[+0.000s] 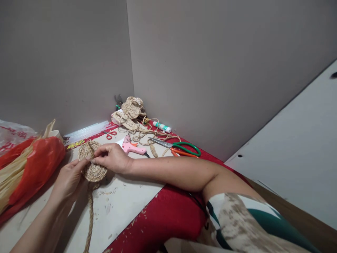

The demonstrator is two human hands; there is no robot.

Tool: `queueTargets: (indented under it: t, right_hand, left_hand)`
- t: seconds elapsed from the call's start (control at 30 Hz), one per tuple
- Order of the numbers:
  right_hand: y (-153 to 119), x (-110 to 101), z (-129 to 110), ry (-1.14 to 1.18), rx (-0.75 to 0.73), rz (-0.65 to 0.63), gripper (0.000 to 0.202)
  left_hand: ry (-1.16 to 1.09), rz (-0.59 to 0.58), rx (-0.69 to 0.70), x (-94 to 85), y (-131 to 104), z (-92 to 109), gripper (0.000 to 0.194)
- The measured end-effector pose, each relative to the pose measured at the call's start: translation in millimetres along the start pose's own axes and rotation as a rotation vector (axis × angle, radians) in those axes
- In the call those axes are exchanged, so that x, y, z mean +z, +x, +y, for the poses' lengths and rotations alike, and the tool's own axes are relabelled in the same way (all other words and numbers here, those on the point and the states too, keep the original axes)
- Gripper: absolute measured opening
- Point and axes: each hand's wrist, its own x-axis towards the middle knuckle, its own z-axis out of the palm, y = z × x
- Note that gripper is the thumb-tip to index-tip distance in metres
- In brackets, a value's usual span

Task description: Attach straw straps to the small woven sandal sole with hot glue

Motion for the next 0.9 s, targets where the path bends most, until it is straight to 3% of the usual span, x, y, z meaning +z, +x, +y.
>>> queueTargets:
  t: [0.2,0.43,0.57,0.67,0.9]
  right_hand:
    - [-2.3,-9.6,-18.5,-0.096,-0.021,0.015,0.010]
    - [-8.3,-69.9,-42.9,-0.200,0.027,0.139,0.017]
    - [-18.1,-106.6,-36.9,-0.750,0.018,-0.001,0.018]
    - [-27.1,-122.3,-26.1,-1.079,0.020,-0.117,0.021]
    - [-30.2,-117.8,-14.7,-1.220,0.093,-0.207,0.018]
  left_hand:
    - [0.009,0.026,0.020,-1.7,2.1,0.7,0.020]
    - [0.032,0.075,-0.016,-9.1,10.8,-1.5,0.012]
    - [0.036,0.099,-0.035,-11.4,15.7,-3.0,0.006]
    - [0.037,0.107,-0.049,-11.2,16.5,-2.9,0.004]
    - [0.040,0.109,-0.075,-10.2,16.3,-2.7,0.005]
